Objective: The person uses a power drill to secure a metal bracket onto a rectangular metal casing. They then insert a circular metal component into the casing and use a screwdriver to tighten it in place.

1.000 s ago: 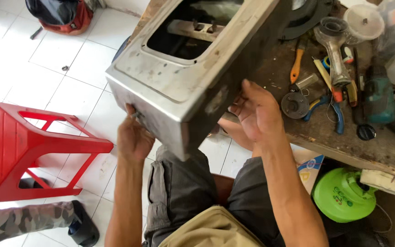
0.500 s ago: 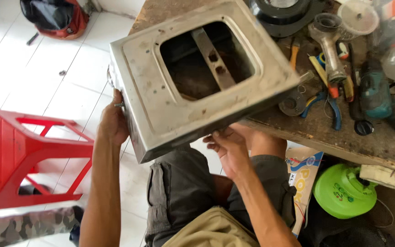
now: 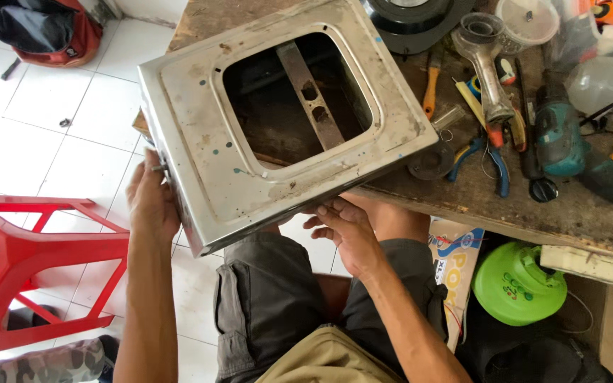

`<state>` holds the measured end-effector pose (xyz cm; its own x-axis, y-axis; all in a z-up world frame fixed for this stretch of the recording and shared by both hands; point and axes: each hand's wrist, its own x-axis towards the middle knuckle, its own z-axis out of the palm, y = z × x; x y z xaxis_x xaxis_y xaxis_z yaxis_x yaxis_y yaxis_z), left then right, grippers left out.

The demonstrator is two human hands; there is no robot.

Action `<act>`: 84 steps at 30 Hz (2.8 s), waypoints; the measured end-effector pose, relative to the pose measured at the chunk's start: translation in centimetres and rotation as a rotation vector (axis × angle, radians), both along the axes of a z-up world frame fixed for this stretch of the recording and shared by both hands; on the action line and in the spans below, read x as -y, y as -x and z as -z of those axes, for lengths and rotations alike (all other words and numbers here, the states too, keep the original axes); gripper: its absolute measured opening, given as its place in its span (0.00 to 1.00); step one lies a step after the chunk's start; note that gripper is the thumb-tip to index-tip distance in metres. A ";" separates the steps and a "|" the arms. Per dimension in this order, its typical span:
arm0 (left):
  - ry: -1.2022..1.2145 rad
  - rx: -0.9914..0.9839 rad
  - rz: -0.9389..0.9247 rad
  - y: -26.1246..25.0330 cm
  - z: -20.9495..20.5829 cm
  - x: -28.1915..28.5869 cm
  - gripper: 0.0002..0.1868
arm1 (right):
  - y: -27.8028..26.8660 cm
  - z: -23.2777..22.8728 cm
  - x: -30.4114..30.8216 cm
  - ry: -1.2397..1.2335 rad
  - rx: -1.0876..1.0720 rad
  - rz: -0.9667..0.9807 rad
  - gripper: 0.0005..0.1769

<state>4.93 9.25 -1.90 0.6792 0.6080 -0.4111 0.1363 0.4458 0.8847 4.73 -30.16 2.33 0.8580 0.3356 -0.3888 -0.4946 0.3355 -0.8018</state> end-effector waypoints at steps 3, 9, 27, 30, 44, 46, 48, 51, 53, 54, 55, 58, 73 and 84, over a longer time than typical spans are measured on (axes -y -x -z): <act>-0.016 -0.065 -0.024 1.8 -3.6 1.8 0.21 | 0.0 0.6 -0.4 -0.045 0.002 0.064 0.14; -0.176 0.059 0.165 5.2 -9.4 4.7 0.35 | 0.7 -2.0 -2.5 -0.001 0.056 0.004 0.18; -0.219 -0.204 0.129 2.5 -14.1 5.7 0.21 | -23.7 -13.0 16.7 1.203 1.023 0.098 0.06; -0.252 -0.309 0.088 2.8 -14.5 5.7 0.40 | -29.1 -12.2 17.0 1.597 1.065 0.037 0.37; -1.985 0.021 0.710 4.2 -14.8 20.9 0.59 | -32.7 -9.1 20.1 1.682 1.082 0.118 0.24; -2.099 0.022 0.680 3.2 -14.4 21.4 0.52 | -32.3 -8.7 19.9 1.707 0.924 0.088 0.33; -2.204 0.005 0.670 3.3 -14.1 21.8 0.46 | -31.0 -7.8 19.6 1.715 0.749 0.033 0.42; -2.388 -0.066 0.657 3.3 -13.7 21.7 0.59 | -30.4 -7.2 18.4 1.630 0.684 0.131 0.36; -2.468 -0.035 0.564 3.3 -13.2 21.8 0.54 | -30.7 -6.7 17.7 1.731 0.802 0.183 0.38; -2.466 -0.051 0.564 3.2 -13.4 21.9 0.54 | -30.3 -7.0 17.1 1.725 0.808 0.173 0.38; -2.471 0.002 0.531 3.0 -13.6 22.0 0.43 | -30.0 -7.5 16.7 1.655 0.727 0.189 0.38; -2.381 0.014 0.578 1.8 -14.0 22.0 0.48 | -30.4 -7.3 15.9 1.539 0.535 0.310 0.41; -1.841 0.058 0.698 -2.1 -15.3 23.0 0.41 | -29.5 -7.2 15.1 1.531 0.320 0.340 0.52; -1.436 0.156 0.854 -1.1 -27.2 19.6 0.39 | -30.2 -5.5 16.7 0.671 0.248 0.603 0.38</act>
